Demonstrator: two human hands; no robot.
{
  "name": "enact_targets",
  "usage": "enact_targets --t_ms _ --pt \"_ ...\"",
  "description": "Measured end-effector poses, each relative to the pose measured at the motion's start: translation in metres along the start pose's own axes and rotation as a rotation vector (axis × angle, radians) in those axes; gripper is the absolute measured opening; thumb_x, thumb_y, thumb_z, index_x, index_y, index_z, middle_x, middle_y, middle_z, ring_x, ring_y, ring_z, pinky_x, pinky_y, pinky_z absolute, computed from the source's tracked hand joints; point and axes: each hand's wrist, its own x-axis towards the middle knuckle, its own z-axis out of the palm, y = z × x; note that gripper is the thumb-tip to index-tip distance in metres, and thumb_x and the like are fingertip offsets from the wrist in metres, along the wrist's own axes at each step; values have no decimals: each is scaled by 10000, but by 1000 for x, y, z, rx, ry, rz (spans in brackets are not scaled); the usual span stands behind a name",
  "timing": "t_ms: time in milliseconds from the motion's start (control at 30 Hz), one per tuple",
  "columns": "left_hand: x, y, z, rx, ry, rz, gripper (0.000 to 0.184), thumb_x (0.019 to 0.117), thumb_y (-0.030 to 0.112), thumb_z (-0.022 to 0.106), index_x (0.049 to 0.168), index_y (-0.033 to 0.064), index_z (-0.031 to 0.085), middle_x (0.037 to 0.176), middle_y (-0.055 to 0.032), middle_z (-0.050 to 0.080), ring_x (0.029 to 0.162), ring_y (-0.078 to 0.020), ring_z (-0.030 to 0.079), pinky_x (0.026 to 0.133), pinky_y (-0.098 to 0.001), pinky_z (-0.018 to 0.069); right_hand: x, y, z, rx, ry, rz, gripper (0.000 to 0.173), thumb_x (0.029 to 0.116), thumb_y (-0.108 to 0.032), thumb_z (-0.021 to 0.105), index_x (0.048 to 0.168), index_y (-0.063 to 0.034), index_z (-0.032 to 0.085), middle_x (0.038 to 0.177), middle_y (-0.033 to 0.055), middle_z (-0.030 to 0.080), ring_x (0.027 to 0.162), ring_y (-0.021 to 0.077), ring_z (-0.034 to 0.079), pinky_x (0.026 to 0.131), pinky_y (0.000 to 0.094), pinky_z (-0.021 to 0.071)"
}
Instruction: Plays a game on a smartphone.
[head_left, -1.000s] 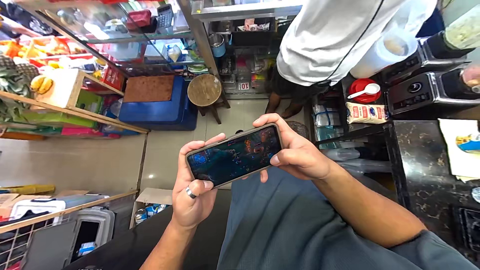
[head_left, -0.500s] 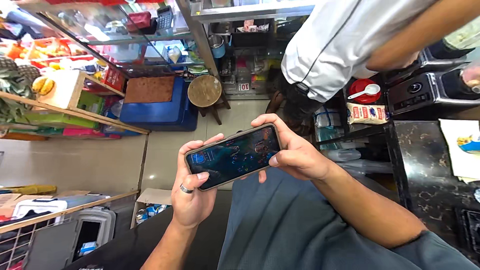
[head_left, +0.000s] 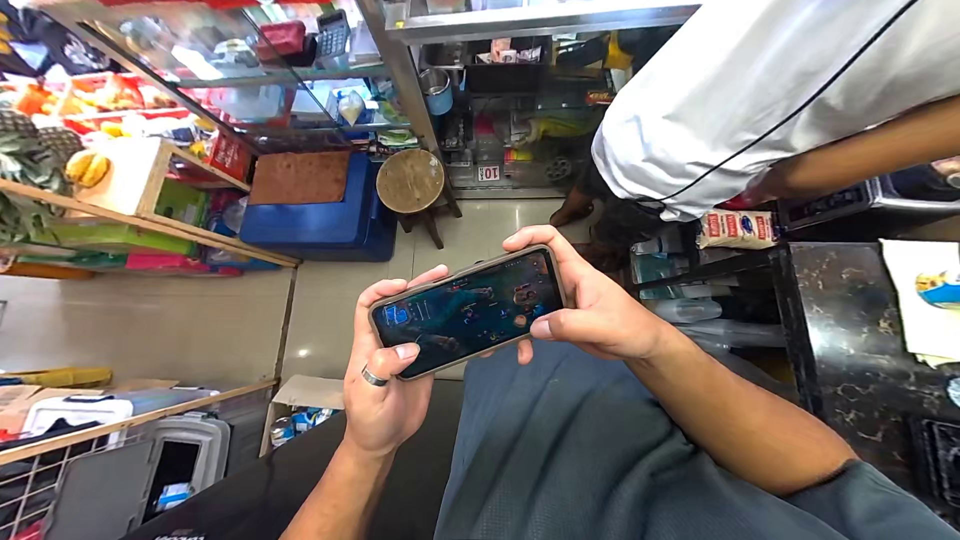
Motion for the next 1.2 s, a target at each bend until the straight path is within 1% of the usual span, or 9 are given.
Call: enact_targets --t_ms 100,233,300,400,633,733,967,1133,1200 --pt "0 -1 -1 4 0 6 462 908 70 532 1347 215 510 1466 -156 536 1234 -348 614 906 -532 571 1 0 6 -82 94 6 635 909 74 624 1420 -235 408 1173 159 639 788 246 714 615 344 637" --pt "0 -1 0 -5 10 -3 447 917 81 536 1343 213 513 1460 -154 544 1250 -336 607 957 -518 553 0 1 -2 64 -15 11 646 907 90 442 1463 -229 367 1273 180 593 1006 305 700 717 426 642" --pt "-1 -1 -1 -21 -1 3 459 911 89 556 1351 212 513 1462 -158 542 1255 -337 604 967 -515 548 -1 1 -5 132 -67 17 641 910 46 441 1480 -230 339 1302 186 575 1053 313 683 763 435 632" --pt "-1 -2 -2 4 -19 13 520 891 53 615 1367 222 488 1467 -157 540 1254 -341 608 949 -524 562 -2 0 -4 102 -72 16 671 889 43 477 1483 -230 328 1307 181 574 1057 313 686 762 434 636" --pt "0 -3 -2 1 -16 14 524 881 -1 545 1357 211 490 1463 -158 539 1252 -339 605 944 -535 555 0 3 1 0 39 2 548 968 76 484 1429 -208 398 1225 178 618 921 293 718 668 403 647" --pt "0 -2 -2 -10 -20 15 532 878 -11 537 1361 206 486 1468 -162 532 1261 -342 598 964 -535 546 0 3 -1 27 26 11 564 959 71 400 1447 -212 389 1230 184 612 931 298 714 680 415 643" --pt "-1 -1 -3 10 -39 16 554 861 -7 543 1368 209 485 1468 -152 531 1259 -338 598 954 -534 550 -1 3 -1 25 0 0 612 929 110 390 1451 -209 373 1265 173 599 999 300 706 711 434 646" --pt "-4 -3 1 149 1 36 643 838 10 726 1370 223 432 1458 -141 548 1239 -324 625 930 -496 586 -2 2 -2 28 -12 -6 644 904 112 392 1457 -219 365 1279 172 593 1011 307 705 714 442 647" --pt "-4 -4 1 178 0 42 667 828 15 745 1373 225 423 1456 -135 549 1232 -315 630 925 -482 593 -3 2 -3 28 -19 -11 653 897 117 394 1460 -213 361 1283 174 589 1024 311 700 719 447 646"
